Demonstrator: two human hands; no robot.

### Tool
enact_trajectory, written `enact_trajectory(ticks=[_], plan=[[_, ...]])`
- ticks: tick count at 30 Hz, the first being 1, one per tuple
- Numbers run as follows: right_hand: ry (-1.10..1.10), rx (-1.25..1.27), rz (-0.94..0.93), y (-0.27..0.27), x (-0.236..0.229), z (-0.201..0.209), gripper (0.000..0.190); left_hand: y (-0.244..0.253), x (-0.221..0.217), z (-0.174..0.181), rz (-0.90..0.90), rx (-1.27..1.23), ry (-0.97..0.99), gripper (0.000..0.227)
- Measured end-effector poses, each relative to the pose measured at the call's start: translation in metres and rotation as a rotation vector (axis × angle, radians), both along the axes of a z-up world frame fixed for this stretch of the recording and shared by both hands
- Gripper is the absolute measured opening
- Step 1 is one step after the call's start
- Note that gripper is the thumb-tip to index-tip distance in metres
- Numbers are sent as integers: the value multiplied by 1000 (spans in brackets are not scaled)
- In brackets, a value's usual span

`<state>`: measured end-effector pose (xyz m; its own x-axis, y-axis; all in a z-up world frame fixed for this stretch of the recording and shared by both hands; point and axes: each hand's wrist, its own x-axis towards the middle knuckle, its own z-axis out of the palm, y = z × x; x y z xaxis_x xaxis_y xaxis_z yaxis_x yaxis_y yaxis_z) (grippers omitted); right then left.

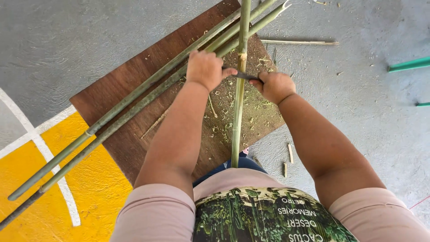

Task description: Cutting and stripping bamboo poles using a machete and a knife on a wooden work surface.

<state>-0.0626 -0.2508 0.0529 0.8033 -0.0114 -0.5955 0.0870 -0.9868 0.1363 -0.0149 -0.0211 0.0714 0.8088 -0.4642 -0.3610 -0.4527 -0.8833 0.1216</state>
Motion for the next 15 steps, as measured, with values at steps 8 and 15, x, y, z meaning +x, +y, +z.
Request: enact_trajectory(ticks=[8, 15], plan=[[-157, 64, -41, -29, 5, -32, 62, -18, 15, -5, -83, -149, -245, 68], [47, 39, -143, -11, 30, -9, 63, -15, 35, -25, -37, -151, -213, 65]])
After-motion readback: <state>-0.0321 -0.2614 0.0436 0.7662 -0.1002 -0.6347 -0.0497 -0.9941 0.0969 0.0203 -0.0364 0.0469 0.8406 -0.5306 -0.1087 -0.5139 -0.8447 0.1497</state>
